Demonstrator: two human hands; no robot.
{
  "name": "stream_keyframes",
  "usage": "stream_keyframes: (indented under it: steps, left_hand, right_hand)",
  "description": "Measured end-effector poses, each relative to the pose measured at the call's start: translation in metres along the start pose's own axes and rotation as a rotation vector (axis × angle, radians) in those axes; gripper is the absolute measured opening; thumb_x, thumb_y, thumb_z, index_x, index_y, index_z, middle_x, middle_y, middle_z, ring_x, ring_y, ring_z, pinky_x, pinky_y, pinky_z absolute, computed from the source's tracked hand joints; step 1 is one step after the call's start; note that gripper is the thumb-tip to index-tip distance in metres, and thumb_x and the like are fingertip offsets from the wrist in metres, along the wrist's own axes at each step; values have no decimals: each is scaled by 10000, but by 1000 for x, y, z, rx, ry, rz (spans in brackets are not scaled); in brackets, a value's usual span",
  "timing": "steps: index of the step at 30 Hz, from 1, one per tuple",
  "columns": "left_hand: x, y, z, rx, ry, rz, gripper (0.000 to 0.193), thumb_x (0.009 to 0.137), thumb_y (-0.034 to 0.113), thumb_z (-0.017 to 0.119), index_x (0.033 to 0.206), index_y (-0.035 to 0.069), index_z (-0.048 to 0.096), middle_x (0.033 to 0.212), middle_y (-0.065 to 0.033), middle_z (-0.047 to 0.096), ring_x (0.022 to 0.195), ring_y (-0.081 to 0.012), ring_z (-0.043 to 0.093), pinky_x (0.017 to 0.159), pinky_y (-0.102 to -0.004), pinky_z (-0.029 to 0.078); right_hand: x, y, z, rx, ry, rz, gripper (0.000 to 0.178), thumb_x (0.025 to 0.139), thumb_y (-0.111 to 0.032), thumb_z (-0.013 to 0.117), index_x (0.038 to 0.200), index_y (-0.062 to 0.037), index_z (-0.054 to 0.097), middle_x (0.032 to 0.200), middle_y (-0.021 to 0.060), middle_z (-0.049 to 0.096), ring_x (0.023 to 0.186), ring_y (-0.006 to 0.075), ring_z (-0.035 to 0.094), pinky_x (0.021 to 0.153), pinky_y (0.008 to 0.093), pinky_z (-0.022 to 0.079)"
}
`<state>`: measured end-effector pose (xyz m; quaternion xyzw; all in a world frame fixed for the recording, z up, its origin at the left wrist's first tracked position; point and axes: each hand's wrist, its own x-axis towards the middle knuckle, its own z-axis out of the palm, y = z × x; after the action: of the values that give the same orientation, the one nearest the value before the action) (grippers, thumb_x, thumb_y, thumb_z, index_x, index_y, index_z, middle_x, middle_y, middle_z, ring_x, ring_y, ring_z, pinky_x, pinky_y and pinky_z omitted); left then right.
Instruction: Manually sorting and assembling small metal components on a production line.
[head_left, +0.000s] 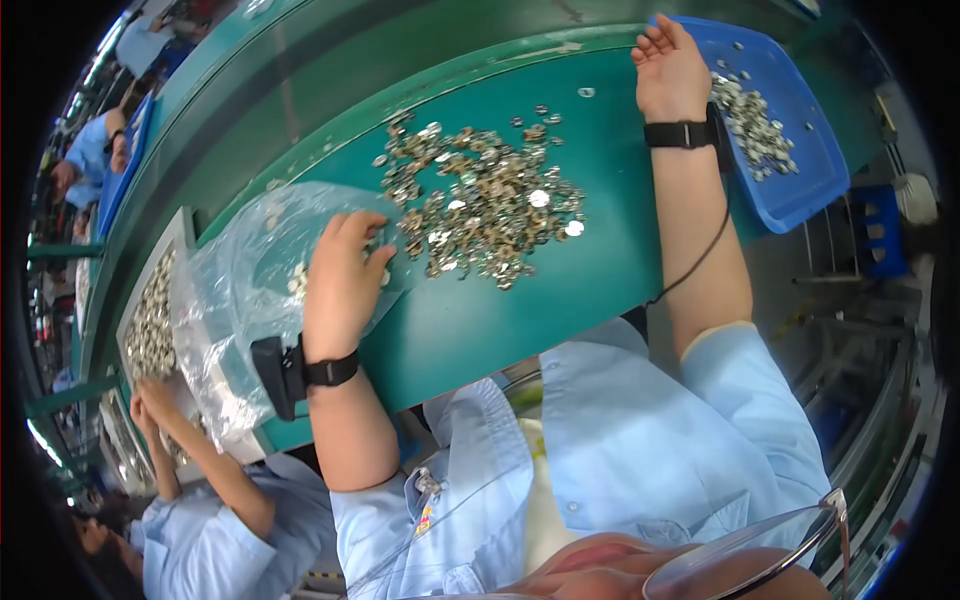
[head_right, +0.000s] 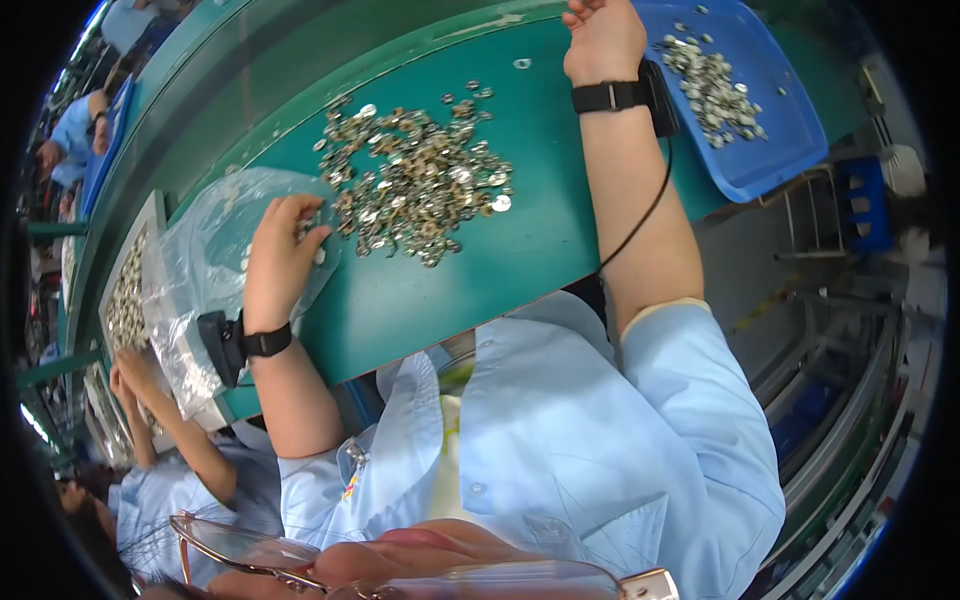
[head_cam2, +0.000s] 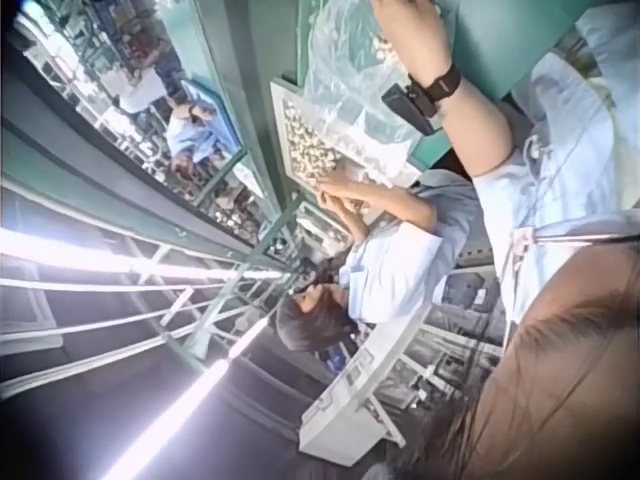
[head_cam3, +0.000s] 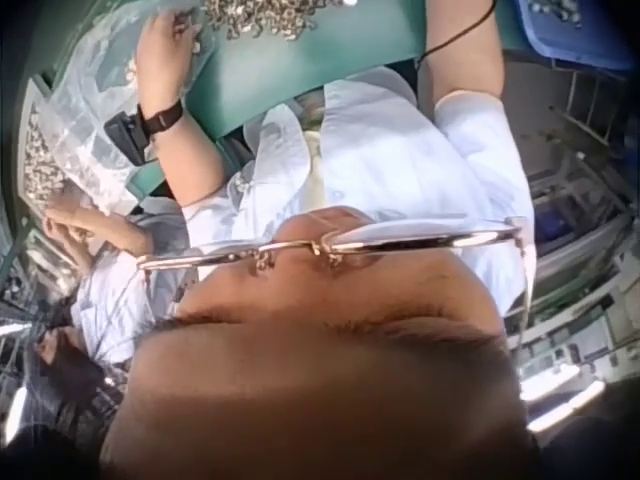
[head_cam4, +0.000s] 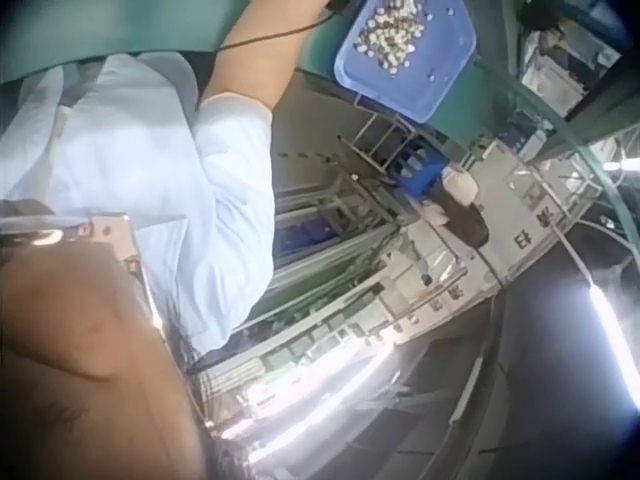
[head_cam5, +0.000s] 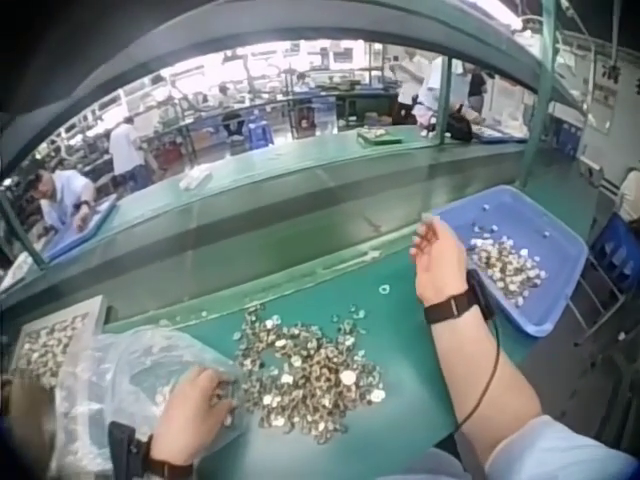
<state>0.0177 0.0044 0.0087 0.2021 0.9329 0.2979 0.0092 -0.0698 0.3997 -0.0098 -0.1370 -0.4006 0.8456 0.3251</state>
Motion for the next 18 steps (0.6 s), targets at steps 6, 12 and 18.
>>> stream_keyframes:
  steps: [6,12,18]
  left_hand:
    - [7,3,0,-186,71,-101,229,760,-7,601,984,34,582,857,-97,574,766,-217,570,710,-294,461]
    - [9,10,9,-757,159,-90,250,779,-46,591,1014,29,553,872,-41,550,804,-110,551,733,-232,462]
    - [5,20,21,-1037,113,97,386,779,-79,588,1130,14,456,983,-60,511,885,-105,536,761,-222,468]
  right_hand:
    - [-112,25,66,-585,-689,-64,225,864,-171,550,1017,-12,595,825,38,585,779,113,544,682,240,428]
    - [-158,34,76,-882,-1306,-271,235,796,-124,620,1018,-50,607,840,47,593,795,151,556,698,272,440]
    - [-170,30,83,-780,-1316,-301,268,750,-100,659,1014,-70,620,819,53,594,786,202,555,706,300,446]
